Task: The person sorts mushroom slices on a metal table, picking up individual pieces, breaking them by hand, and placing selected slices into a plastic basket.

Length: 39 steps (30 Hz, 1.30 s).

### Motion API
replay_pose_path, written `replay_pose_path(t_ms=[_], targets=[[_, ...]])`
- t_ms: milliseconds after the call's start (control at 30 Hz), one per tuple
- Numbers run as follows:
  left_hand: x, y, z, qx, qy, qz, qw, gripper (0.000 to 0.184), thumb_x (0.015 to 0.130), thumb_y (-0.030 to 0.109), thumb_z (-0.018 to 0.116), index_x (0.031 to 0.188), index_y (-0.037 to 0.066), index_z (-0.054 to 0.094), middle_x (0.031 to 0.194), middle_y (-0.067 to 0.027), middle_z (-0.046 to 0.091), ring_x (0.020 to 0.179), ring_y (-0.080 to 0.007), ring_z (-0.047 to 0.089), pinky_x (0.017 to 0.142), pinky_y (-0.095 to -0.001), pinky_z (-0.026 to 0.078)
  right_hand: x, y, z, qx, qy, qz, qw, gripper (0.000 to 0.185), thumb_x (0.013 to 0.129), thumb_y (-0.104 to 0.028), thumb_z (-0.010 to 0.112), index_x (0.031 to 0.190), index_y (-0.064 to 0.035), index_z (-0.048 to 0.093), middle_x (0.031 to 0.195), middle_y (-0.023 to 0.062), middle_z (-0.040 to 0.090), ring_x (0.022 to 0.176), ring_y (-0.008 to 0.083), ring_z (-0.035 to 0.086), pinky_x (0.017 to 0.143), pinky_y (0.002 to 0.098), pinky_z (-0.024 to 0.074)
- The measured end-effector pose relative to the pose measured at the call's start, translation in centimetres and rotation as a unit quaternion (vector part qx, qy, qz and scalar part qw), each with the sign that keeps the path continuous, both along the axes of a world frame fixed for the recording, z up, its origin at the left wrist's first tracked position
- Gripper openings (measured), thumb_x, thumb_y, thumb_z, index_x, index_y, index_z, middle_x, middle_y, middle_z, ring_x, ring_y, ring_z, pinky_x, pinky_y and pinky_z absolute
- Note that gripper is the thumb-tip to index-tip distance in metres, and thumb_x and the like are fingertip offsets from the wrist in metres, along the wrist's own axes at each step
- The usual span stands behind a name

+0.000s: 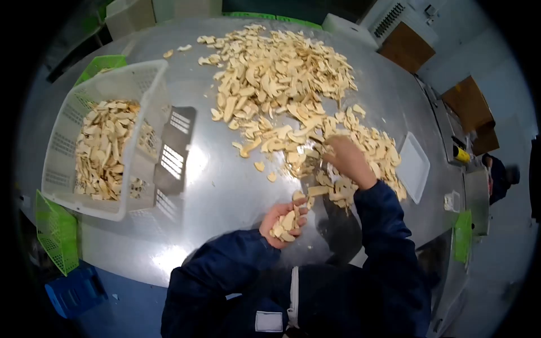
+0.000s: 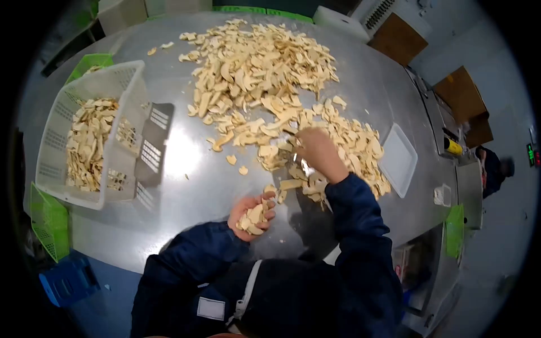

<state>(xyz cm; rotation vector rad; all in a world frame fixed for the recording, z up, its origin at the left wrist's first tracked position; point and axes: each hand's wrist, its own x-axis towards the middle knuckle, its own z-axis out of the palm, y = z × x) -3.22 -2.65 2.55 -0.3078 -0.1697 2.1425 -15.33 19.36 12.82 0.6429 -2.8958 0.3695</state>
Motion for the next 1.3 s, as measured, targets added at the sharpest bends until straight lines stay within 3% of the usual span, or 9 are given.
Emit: replay_pose_path(t_ms=[67,167,400,533,567,700,933,1067,1300], targets=[[-0.3,-0.3,0.0,-0.014,0.008,0.005,1.000,0.040,0.083,0.013,0.046,0.122,0.004,0.046,0.097,-0.0103,0.057,0.077,-0.0236,0.049,0.049,-0.0286,0.040,0.0,-2.8,-2.9,-0.085,-0.031,0.003,0.996,0.025,0.073,-0.021,0.065,0.087,-0.0019,0.060,0.087,0.0150,0.061,0.087,0.0348,0.057,0.072,0.0430,0.0458],[-0.1,-0.3,0.5,-0.016,0.007,0.007,1.000,0.037,0.084,0.012,0.046,0.121,0.004,0.046,0.093,-0.0099,0.057,0.076,-0.0236,0.049,0.049,-0.0285,0.040,0.5,-6.0,-3.4,0.001,-0.010,0.020,1.000,0.026,0.075,-0.025,0.064,0.085,-0.0028,0.057,0.083,0.0156,0.058,0.081,0.0341,0.057,0.068,0.0416,0.0463],[-0.7,-0.4,-0.2,-0.009,0.023,0.027,0.999,0.038,0.086,0.013,0.047,0.123,0.006,0.044,0.097,-0.0085,0.055,0.080,-0.0231,0.048,0.049,-0.0283,0.040,0.7,-4.1,-3.8,-0.025,-0.130,0.024,0.991,0.025,0.071,-0.023,0.067,0.083,-0.0047,0.054,0.083,0.0145,0.056,0.076,0.0333,0.056,0.065,0.0417,0.0452],[-1.2,-1.0,-0.8,-0.004,0.072,0.076,0.995,0.041,0.092,0.020,0.047,0.130,0.007,0.040,0.102,-0.0072,0.057,0.082,-0.0194,0.053,0.053,-0.0270,0.043,1.2,-2.5,-2.9,-0.108,-0.191,-0.020,0.975,0.020,0.072,-0.021,0.065,0.071,-0.0042,0.053,0.068,0.0127,0.056,0.063,0.0322,0.054,0.057,0.0381,0.0435],[-1.4,-1.1,-1.1,-0.019,0.076,0.088,0.993,0.040,0.093,0.021,0.047,0.130,0.007,0.039,0.103,-0.0073,0.056,0.083,-0.0193,0.053,0.053,-0.0270,0.044,1.4,-2.0,-2.7,-0.151,-0.184,-0.040,0.970,0.019,0.076,-0.017,0.064,0.070,-0.0024,0.053,0.057,0.0078,0.055,0.053,0.0235,0.055,0.052,0.0320,0.0430],[-1.6,-1.4,-0.7,-0.070,0.118,0.113,0.984,0.040,0.095,0.021,0.046,0.133,0.010,0.038,0.105,-0.0079,0.054,0.086,-0.0204,0.051,0.056,-0.0276,0.044,2.9,-2.1,0.8,-0.414,-0.317,-0.137,0.842,0.009,0.084,-0.007,0.059,0.080,0.0010,0.056,0.059,-0.0007,0.053,0.055,0.0058,0.056,0.048,0.0201,0.0411],[-2.7,-2.0,0.4,-0.142,0.151,0.145,0.968,0.046,0.094,0.021,0.049,0.136,0.008,0.035,0.103,-0.0055,0.057,0.086,-0.0136,0.055,0.058,-0.0229,0.046,6.5,-2.9,-0.4,-0.573,-0.411,-0.119,0.698,0.008,0.085,-0.005,0.057,0.091,0.0008,0.055,0.068,0.0076,0.061,0.056,0.0135,0.061,0.052,0.0235,0.0482],[-2.9,-2.2,-0.1,-0.239,0.322,0.129,0.907,0.040,0.093,0.016,0.050,0.130,0.005,0.043,0.103,-0.0044,0.055,0.086,-0.0104,0.053,0.065,-0.0224,0.046,9.4,-4.6,-1.8,-0.550,-0.447,-0.091,0.700,0.010,0.087,-0.009,0.058,0.085,0.0016,0.057,0.070,0.0097,0.063,0.057,0.0141,0.062,0.052,0.0235,0.0500],[-2.2,-1.5,2.6,-0.387,0.375,0.111,0.835,0.031,0.087,0.006,0.050,0.118,0.002,0.051,0.099,-0.0028,0.057,0.085,-0.0095,0.052,0.077,-0.0235,0.043,12.2,-7.0,-3.4,-0.572,-0.403,-0.140,0.701,0.013,0.090,-0.013,0.055,0.084,-0.0009,0.056,0.067,0.0074,0.063,0.051,0.0107,0.058,0.048,0.0219,0.0453]])
